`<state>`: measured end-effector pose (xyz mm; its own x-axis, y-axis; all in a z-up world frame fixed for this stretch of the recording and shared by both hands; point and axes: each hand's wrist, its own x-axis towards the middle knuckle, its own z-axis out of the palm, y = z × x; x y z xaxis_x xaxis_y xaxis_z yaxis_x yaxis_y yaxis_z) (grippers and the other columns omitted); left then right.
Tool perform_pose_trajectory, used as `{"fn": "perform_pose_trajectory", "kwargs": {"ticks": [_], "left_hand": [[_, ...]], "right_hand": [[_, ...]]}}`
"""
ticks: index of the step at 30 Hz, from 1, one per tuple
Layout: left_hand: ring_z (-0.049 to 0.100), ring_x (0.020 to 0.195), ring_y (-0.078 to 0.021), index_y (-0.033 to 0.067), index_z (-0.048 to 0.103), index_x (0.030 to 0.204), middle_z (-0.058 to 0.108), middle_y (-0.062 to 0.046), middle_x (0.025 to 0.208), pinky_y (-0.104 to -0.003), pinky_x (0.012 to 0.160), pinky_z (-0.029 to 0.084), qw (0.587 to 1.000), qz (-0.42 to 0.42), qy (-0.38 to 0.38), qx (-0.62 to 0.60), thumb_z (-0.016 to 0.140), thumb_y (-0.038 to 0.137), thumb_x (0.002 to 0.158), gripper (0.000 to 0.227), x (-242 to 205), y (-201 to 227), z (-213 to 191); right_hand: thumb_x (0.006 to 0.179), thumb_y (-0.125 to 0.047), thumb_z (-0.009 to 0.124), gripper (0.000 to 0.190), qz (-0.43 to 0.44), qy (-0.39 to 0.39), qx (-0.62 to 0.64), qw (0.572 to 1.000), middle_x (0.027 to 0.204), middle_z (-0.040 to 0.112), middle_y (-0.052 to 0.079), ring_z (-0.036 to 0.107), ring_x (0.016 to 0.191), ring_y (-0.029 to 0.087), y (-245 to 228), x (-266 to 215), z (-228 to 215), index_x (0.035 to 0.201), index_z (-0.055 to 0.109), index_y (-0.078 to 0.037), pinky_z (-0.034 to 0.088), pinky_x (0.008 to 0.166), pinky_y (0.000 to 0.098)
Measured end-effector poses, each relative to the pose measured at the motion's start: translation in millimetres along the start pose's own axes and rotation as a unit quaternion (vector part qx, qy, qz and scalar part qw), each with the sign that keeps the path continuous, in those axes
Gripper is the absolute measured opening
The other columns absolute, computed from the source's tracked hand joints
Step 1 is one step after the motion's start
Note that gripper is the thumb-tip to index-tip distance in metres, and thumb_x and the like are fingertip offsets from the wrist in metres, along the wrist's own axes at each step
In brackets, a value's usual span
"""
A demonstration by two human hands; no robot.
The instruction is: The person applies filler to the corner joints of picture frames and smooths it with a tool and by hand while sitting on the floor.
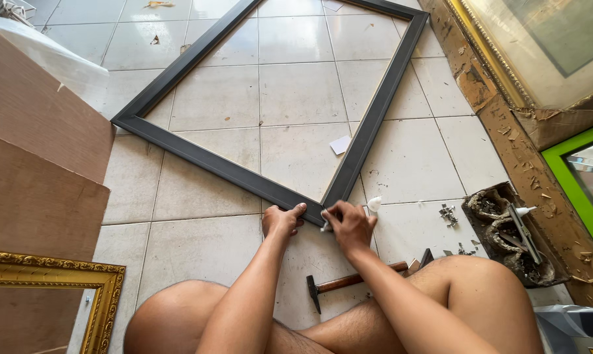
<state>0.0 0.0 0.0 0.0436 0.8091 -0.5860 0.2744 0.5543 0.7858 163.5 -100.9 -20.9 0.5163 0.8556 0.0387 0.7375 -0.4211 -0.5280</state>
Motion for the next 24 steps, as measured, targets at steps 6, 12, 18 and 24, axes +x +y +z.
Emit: {"fn": "perform_pose_trajectory", "kwargs": {"ticks": [6, 12, 18, 24], "left_hand": [[0.086, 0.087, -0.0312, -0.0129, 0.065, 0.137, 0.083, -0.024, 0.11, -0.042, 0.075, 0.072, 1.0, -0.008, -0.01, -0.007, 0.097, 0.029, 0.09, 0.071, -1, 1, -2], [0.086, 0.086, -0.0306, -0.0141, 0.058, 0.144, 0.082, -0.02, 0.109, -0.042, 0.076, 0.072, 1.0, -0.014, -0.006, -0.02, 0.099, 0.028, 0.088, 0.081, 0, 0, -3], [0.086, 0.093, -0.0364, -0.0088, 0.064, 0.139, 0.084, -0.027, 0.101, -0.058, 0.087, 0.068, 0.996, -0.004, -0.013, -0.091, 0.084, 0.042, 0.098, 0.068, 16, -12, 1], [0.086, 0.1, -0.0379, -0.0064, 0.069, 0.129, 0.086, -0.025, 0.102, -0.066, 0.097, 0.062, 0.994, 0.012, -0.02, -0.104, 0.088, 0.045, 0.097, 0.063, 17, -12, 1]], "right_hand": [[0.109, -0.053, 0.073, 0.016, 0.044, -0.035, 0.021, 0.998, 0.102, 0.082, -0.011, 0.075, 0.11, 0.018, -15, 6, -3, 0.109, 0.079, -0.038, 0.047, 0.106, 0.0548], [0.106, -0.061, 0.072, 0.028, 0.067, -0.106, 0.052, 0.991, 0.1, 0.088, -0.002, 0.084, 0.105, 0.024, 40, -58, -10, 0.103, 0.085, -0.035, 0.06, 0.094, 0.0517], [0.115, -0.075, 0.039, 0.064, 0.258, -0.093, 0.247, 0.929, 0.116, 0.089, 0.009, 0.086, 0.11, 0.032, 22, -60, -21, 0.113, 0.089, -0.034, 0.064, 0.098, 0.0432], [0.115, -0.081, 0.022, 0.094, 0.355, -0.146, 0.769, 0.511, 0.171, 0.05, 0.023, 0.048, 0.159, 0.045, 8, -12, -9, 0.173, 0.042, -0.01, 0.037, 0.131, 0.0606]]}}
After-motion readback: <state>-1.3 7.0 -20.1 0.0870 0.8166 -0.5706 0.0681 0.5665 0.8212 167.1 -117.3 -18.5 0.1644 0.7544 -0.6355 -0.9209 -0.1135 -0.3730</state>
